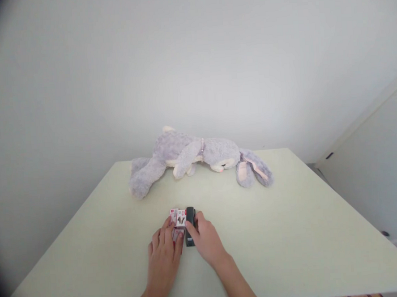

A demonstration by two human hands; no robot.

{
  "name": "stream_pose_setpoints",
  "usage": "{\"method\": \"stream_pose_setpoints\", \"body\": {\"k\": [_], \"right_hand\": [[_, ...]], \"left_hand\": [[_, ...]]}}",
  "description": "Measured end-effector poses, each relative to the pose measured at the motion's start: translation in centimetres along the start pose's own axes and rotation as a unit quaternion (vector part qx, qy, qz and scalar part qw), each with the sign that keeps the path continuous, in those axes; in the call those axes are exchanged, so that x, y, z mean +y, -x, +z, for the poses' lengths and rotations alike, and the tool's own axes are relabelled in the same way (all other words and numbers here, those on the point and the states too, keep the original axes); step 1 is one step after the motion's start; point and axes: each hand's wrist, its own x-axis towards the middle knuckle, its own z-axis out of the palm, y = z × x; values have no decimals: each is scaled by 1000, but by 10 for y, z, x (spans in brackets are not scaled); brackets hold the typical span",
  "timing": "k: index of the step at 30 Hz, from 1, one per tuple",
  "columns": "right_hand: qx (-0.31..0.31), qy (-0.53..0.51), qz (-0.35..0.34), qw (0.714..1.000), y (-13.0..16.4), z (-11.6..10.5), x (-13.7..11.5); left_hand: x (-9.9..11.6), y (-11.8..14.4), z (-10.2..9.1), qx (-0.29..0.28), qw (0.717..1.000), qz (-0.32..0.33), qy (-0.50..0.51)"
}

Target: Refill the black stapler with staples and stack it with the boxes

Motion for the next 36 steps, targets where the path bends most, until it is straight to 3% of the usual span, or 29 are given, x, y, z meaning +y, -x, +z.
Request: {"method": "stream_pose_setpoints", "body": {"k": [4, 8, 16, 20, 23, 26, 28, 30, 32, 33, 36], "right_hand": [[-29, -28, -8, 999, 22, 12, -12], [-62, -29, -33, 997, 27, 30, -29], [-128, 11, -65, 990, -4, 98, -68], [-121, 12, -62, 991, -19, 119, -83], [-109, 2, -63, 992, -22, 122, -87], [-92, -12, -63, 994, -10, 109, -77], [-66, -18, -54, 996, 6, 89, -60], [-21, -14, -39, 999, 24, 62, -36], [34, -2, -33, 999, 40, 32, -8], [69, 29, -52, 996, 47, 18, 7], [109, 166, -82, 977, 61, -14, 44]], "left_hand": [[-5, 11, -4, 7, 1000, -8, 24], [-28, 20, -11, 16, 999, -34, 22], [-107, 12, -30, 41, 995, -87, -31], [-129, 0, -37, 45, 994, -92, -25], [-138, -7, -40, 51, 995, -86, -16], [-144, -8, -45, 72, 993, -89, -5], [-142, -4, -51, 102, 989, -105, -5], [-128, 3, -56, 143, 982, -124, 0], [-100, 11, -55, 158, 980, -110, 40], [-82, 13, -52, 140, 984, -83, 77], [-28, 16, -34, -11, 987, 39, 155]]}}
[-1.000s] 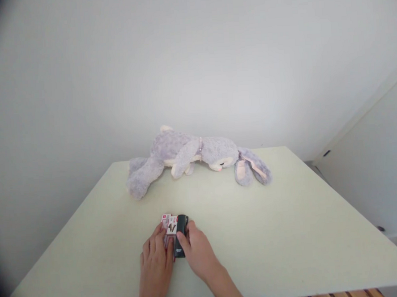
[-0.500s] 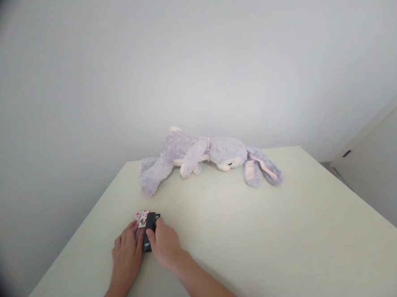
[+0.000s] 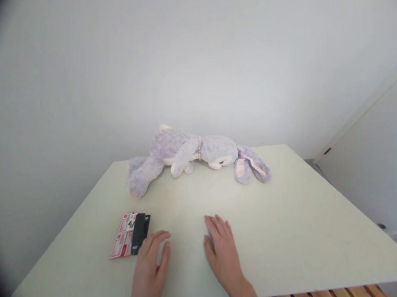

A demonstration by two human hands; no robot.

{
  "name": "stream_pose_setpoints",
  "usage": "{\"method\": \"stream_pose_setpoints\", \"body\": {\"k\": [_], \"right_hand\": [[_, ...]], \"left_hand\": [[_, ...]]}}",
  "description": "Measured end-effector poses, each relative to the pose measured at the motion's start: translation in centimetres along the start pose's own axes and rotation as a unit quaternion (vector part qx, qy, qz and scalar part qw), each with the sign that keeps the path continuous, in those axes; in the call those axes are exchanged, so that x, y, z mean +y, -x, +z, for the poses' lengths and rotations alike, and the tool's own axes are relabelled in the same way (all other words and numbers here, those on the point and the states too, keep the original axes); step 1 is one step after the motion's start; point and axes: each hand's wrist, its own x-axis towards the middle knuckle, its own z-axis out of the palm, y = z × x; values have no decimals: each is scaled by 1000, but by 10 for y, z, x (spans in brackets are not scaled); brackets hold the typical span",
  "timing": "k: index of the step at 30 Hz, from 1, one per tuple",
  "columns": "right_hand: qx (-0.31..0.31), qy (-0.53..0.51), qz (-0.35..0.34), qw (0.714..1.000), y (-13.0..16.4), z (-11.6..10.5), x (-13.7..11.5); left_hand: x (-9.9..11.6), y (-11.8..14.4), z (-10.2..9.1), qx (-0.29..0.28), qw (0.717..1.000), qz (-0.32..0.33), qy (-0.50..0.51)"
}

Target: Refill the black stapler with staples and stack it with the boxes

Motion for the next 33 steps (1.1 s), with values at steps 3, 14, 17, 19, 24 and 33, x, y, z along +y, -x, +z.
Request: {"method": "stream_pose_setpoints", "body": {"k": [3, 14, 17, 19, 24, 33], "right_hand": [[-23, 100, -12, 995, 6, -8, 18], [-41, 150, -24, 988, 4, -9, 0], [-42, 150, -26, 987, 5, -9, 0], [-43, 150, -28, 987, 5, -9, -1], [-37, 144, -32, 988, 4, -9, -2], [-49, 158, -29, 986, 4, -6, 1]], "left_hand": [[25, -8, 35, -59, 997, 38, -37], [21, -13, 57, -85, 981, 85, -155], [21, -13, 58, -80, 981, 84, -153], [21, -13, 58, -80, 982, 84, -153], [20, -13, 58, -78, 981, 84, -156], [16, -12, 61, -76, 980, 87, -162]]}}
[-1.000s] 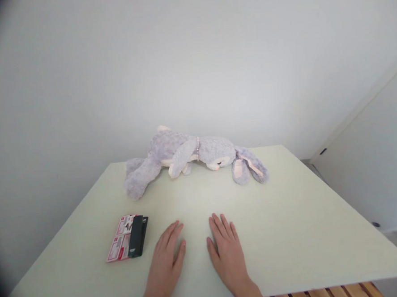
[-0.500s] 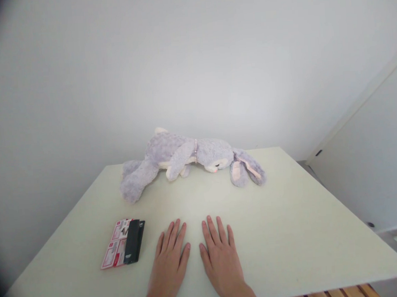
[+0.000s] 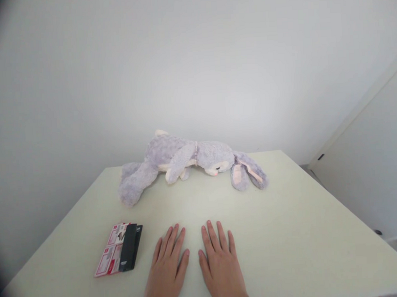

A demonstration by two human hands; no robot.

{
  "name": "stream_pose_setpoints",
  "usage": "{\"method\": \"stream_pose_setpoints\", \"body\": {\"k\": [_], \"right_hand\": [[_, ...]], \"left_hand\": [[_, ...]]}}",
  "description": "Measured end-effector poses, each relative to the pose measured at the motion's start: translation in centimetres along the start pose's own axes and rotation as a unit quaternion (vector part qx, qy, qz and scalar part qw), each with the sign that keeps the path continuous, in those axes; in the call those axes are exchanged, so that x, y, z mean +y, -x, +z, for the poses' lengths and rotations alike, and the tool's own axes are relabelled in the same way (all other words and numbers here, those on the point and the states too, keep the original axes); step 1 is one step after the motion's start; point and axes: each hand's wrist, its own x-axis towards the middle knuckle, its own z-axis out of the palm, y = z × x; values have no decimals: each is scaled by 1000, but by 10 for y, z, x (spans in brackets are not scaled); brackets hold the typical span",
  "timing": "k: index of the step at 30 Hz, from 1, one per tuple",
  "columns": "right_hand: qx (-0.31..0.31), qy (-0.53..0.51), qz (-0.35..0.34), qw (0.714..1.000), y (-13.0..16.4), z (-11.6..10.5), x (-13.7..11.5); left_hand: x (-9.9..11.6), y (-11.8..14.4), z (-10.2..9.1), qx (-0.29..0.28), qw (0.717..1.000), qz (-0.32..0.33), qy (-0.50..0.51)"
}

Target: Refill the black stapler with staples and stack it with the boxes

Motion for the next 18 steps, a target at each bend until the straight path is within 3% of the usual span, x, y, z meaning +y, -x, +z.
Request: {"method": "stream_pose_setpoints", "body": {"k": [18], "right_hand": [[-10, 1, 9, 1000, -1, 1, 3]], "left_hand": [[2, 3, 3, -6, 999, -4, -32]]}}
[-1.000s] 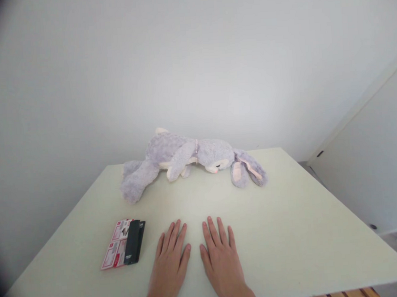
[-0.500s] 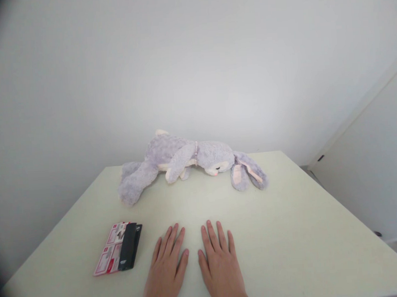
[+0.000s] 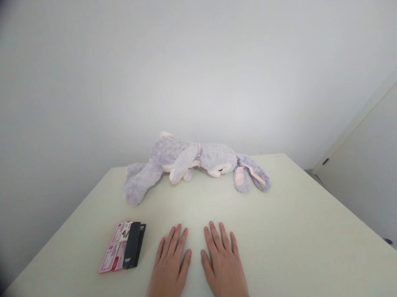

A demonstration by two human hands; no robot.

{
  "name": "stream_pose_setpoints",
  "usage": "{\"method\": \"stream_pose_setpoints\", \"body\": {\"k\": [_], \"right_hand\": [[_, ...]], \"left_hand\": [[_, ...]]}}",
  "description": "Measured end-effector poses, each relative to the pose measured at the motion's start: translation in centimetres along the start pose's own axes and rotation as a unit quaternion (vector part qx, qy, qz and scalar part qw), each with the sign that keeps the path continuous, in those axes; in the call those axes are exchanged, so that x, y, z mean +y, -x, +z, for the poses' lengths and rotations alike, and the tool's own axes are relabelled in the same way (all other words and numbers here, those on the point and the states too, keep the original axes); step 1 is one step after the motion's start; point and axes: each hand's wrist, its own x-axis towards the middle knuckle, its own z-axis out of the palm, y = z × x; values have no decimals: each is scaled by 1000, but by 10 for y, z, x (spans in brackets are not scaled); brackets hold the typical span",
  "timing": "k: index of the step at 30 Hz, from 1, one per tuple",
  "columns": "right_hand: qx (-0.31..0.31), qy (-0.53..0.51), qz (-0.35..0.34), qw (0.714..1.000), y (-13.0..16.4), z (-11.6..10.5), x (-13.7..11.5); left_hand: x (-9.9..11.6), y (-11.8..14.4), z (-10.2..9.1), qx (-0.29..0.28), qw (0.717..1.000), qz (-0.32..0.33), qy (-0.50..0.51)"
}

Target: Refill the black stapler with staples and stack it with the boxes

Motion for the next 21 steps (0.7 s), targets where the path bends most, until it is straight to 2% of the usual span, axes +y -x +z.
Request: {"method": "stream_pose_setpoints", "body": {"k": [21], "right_hand": [[10, -28, 4, 1000, 0, 2, 0]], "left_hand": [[1, -1, -1, 20, 1000, 3, 11]]}}
